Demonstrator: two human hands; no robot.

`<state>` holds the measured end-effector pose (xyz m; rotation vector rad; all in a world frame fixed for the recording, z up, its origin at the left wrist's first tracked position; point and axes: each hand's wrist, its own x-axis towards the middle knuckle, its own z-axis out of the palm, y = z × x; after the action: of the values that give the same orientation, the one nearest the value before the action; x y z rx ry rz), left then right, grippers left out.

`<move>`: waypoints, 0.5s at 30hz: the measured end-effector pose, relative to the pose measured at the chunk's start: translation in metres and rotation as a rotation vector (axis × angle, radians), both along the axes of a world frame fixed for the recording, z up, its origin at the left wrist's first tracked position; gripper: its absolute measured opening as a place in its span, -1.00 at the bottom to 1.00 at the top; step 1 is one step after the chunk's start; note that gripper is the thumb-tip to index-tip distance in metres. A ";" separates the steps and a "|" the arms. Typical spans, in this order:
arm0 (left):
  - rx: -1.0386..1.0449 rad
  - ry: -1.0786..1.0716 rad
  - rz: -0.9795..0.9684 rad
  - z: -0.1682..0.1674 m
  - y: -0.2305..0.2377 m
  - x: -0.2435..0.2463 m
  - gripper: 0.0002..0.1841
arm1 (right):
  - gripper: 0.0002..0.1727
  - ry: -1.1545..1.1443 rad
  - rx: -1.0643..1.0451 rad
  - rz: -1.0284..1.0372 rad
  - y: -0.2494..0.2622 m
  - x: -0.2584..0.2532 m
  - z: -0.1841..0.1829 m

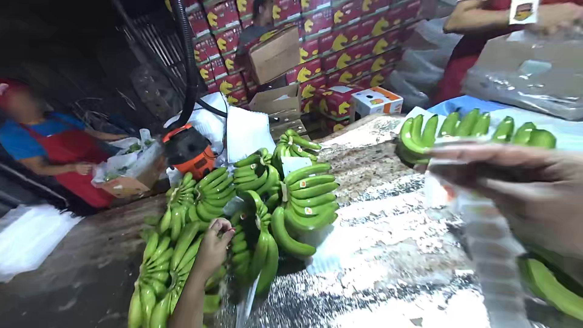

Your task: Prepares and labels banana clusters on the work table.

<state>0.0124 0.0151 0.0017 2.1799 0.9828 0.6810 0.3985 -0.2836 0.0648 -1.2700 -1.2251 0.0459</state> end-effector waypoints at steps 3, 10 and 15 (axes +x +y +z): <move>0.015 0.053 -0.035 0.007 0.047 0.041 -0.86 | -0.71 0.371 -0.093 -0.110 0.041 0.041 -0.058; 0.020 0.294 -0.023 0.014 0.164 0.164 -0.74 | -0.65 0.743 -0.205 -0.191 0.166 0.123 -0.166; -0.030 0.322 0.086 -0.023 0.211 0.241 -0.72 | -0.61 0.855 -0.383 -0.246 0.233 0.142 -0.230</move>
<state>0.2537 0.2261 -0.0209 2.2752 1.2466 0.3548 0.5406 -0.0511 -0.1654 -1.4887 -0.3224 0.6048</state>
